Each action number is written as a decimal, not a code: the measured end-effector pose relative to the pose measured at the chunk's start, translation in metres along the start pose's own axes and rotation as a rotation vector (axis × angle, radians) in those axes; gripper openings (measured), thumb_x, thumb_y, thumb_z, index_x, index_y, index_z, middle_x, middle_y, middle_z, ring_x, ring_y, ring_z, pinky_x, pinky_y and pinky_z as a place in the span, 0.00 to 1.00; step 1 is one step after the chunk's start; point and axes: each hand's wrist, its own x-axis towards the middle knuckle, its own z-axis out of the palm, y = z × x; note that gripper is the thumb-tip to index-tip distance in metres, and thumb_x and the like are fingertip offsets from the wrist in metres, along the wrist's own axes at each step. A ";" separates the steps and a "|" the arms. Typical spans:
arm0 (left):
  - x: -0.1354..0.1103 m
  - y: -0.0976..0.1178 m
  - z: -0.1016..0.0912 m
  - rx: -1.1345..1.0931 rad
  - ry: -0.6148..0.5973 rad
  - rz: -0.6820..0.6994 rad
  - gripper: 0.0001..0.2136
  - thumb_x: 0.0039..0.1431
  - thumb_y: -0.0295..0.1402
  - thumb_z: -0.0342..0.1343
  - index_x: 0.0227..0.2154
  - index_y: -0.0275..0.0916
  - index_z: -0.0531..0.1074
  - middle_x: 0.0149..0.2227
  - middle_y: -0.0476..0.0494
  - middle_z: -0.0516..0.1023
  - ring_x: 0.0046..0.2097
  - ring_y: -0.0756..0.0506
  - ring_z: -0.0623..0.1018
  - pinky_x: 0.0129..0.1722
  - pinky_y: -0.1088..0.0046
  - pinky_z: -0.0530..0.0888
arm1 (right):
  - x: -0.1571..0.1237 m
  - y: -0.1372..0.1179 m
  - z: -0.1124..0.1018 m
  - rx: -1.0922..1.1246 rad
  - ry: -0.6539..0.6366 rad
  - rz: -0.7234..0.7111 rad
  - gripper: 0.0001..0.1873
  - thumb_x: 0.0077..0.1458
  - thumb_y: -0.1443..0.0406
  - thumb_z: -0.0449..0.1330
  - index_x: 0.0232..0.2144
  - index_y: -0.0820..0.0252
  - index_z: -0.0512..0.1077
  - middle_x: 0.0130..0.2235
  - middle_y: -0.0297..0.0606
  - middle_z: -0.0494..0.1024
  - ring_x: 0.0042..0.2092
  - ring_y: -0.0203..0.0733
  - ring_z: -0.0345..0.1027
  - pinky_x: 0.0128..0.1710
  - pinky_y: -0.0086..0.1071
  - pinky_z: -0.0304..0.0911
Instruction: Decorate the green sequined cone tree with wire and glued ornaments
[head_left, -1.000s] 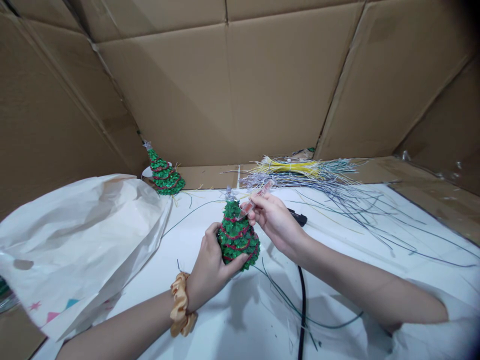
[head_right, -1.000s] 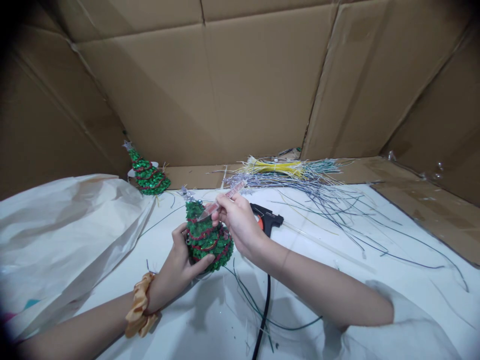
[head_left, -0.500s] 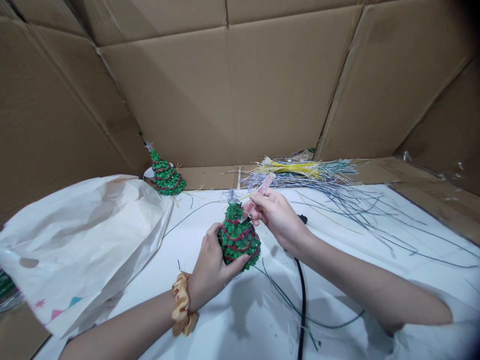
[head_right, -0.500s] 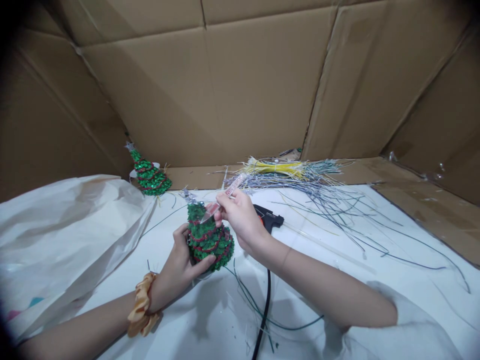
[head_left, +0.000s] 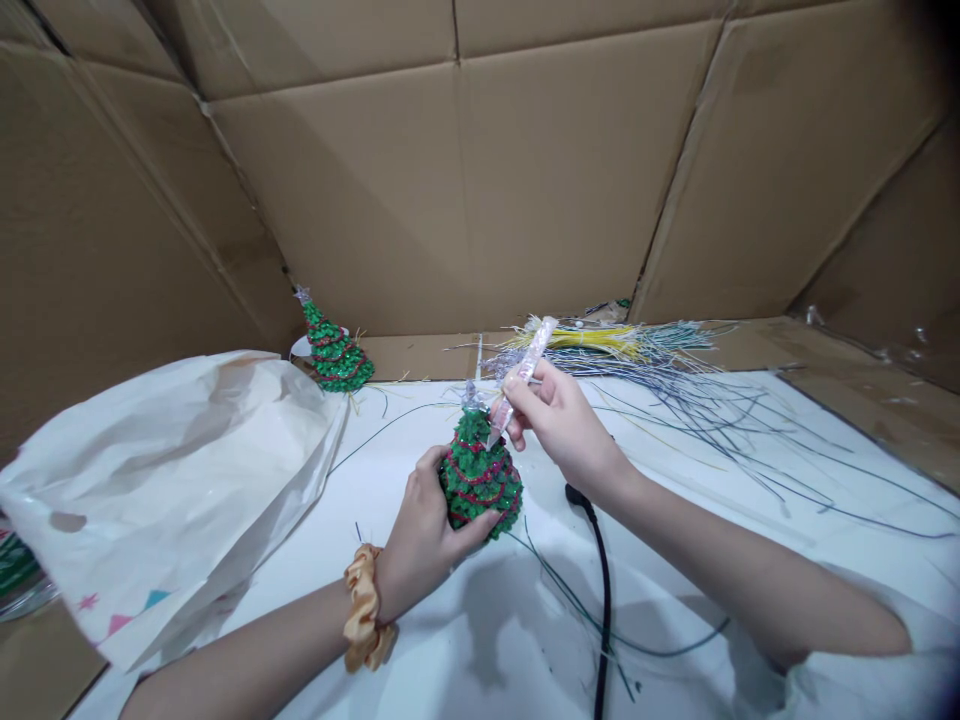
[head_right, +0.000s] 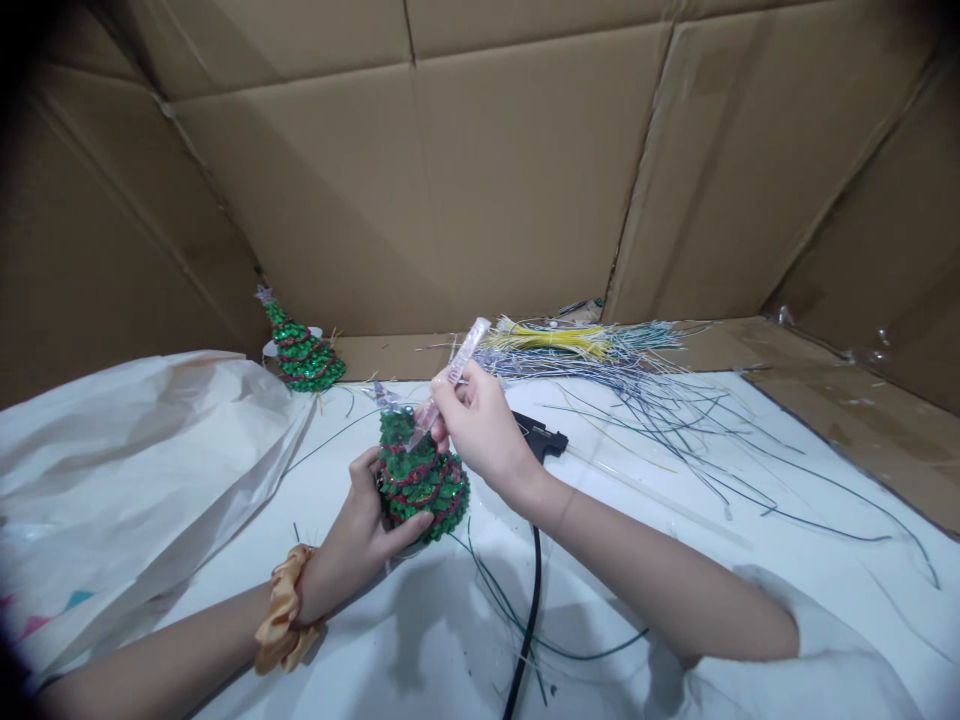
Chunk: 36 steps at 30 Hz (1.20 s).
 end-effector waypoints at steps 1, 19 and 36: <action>0.000 0.000 0.000 -0.002 0.000 0.002 0.32 0.51 0.42 0.57 0.53 0.41 0.45 0.50 0.36 0.61 0.51 0.39 0.68 0.50 0.55 0.66 | 0.000 -0.001 0.000 -0.012 0.001 -0.003 0.07 0.55 0.63 0.53 0.28 0.58 0.58 0.21 0.29 0.71 0.17 0.28 0.59 0.15 0.23 0.56; 0.000 0.002 0.002 -0.036 -0.077 -0.032 0.34 0.51 0.44 0.56 0.53 0.40 0.44 0.51 0.34 0.60 0.52 0.38 0.66 0.51 0.54 0.64 | 0.003 0.002 -0.002 0.228 -0.027 0.261 0.08 0.53 0.69 0.52 0.23 0.62 0.59 0.20 0.30 0.69 0.17 0.25 0.56 0.14 0.21 0.54; 0.001 0.002 0.002 -0.052 -0.076 -0.007 0.33 0.51 0.43 0.57 0.53 0.40 0.44 0.51 0.34 0.61 0.52 0.37 0.67 0.50 0.53 0.65 | 0.005 -0.002 -0.004 0.167 -0.032 0.301 0.06 0.51 0.70 0.52 0.23 0.60 0.59 0.20 0.30 0.70 0.16 0.25 0.56 0.12 0.20 0.52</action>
